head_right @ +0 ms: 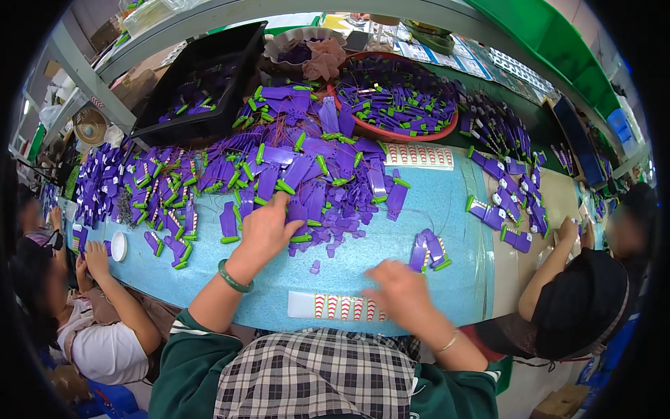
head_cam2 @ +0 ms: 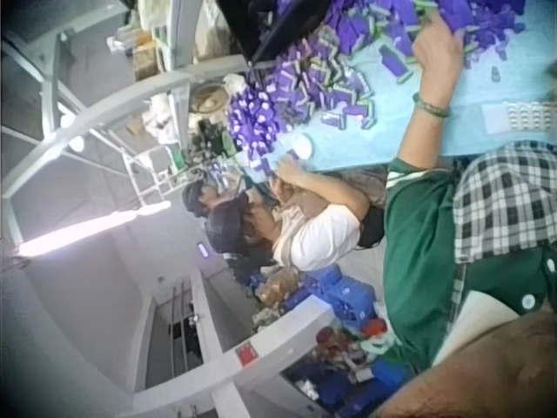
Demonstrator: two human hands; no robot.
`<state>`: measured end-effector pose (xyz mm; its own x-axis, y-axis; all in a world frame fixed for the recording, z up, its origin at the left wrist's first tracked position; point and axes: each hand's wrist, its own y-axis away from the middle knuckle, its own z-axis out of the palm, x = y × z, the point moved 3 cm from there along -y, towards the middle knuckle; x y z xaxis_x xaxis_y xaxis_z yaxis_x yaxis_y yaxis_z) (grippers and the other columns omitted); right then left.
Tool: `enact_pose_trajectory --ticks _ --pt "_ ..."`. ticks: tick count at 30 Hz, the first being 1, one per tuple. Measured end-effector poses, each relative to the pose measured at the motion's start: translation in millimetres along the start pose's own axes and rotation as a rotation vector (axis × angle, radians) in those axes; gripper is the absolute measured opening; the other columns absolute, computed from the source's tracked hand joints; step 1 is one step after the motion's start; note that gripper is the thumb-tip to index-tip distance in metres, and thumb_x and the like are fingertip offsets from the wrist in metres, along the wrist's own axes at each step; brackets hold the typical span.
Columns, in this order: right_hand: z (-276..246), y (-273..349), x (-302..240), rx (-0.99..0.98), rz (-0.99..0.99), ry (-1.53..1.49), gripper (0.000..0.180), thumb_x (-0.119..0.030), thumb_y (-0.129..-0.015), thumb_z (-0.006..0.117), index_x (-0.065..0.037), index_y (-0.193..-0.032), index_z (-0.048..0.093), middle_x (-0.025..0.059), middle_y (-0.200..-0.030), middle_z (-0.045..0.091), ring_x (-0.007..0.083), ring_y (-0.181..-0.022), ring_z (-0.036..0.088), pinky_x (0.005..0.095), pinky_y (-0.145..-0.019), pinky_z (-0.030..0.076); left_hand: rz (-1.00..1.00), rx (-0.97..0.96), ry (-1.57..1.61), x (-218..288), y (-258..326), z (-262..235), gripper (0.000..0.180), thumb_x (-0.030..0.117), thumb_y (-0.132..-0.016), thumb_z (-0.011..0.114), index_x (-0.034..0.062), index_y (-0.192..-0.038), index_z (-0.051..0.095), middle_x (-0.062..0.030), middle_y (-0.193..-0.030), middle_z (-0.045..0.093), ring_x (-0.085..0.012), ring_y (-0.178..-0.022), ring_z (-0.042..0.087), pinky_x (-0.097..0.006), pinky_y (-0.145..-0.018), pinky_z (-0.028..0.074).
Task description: The person assembles small purple and green plastic components by hand at a shared workbench. They repeatedly pick up a purple piece, attach a green piece, and place the finished unit on the table. Other workers perform similar assembly nearby.
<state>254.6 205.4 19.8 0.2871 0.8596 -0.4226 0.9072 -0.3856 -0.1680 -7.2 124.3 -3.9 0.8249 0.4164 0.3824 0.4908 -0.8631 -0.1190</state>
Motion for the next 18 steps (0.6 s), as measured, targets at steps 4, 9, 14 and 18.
enact_pose_trajectory --ticks 4,9,14,18 --pt "45 -6 -44 -0.100 -0.103 -0.132 0.033 -0.026 -0.072 0.075 -0.008 -0.099 0.065 0.0037 -0.090 0.057 0.0214 -0.086 0.056 0.0332 -0.068 0.050 0.003 0.011 0.173 6 -4 13 0.054 0.012 -0.075 0.075 0.0031 -0.120 0.047 -0.0136 -0.084 0.062 -0.0306 -0.070 0.063 -0.041 -0.061 0.048" --pt "62 -17 -48 -0.077 -0.142 -0.128 0.033 -0.025 -0.071 0.074 -0.008 -0.098 0.064 0.0028 -0.089 0.053 0.0205 -0.085 0.052 0.0327 -0.071 0.046 -0.070 0.096 0.707 -3 4 2 0.054 -0.004 -0.078 0.067 0.0028 -0.128 0.048 0.0014 -0.081 0.053 -0.0068 -0.066 0.050 -0.022 -0.060 0.044" --pt "69 -17 -48 -0.093 -0.125 -0.113 0.027 -0.024 -0.073 0.074 -0.009 -0.093 0.064 0.0030 -0.086 0.054 0.0209 -0.083 0.052 0.0341 -0.071 0.043 0.234 0.702 0.979 16 21 -86 0.065 -0.012 -0.083 0.056 -0.0001 -0.144 0.033 -0.0068 -0.122 0.052 -0.0115 -0.095 0.053 -0.025 -0.088 0.045" --pt "73 -17 -48 -0.089 -0.118 -0.122 0.021 -0.021 -0.073 0.073 -0.010 -0.089 0.063 0.0018 -0.084 0.052 0.0197 -0.082 0.051 0.0338 -0.068 0.041 0.435 0.825 1.128 8 44 -130 0.023 0.013 -0.096 0.053 0.0016 -0.116 0.054 -0.0132 -0.101 0.061 -0.0236 -0.093 0.061 -0.034 -0.076 0.052"
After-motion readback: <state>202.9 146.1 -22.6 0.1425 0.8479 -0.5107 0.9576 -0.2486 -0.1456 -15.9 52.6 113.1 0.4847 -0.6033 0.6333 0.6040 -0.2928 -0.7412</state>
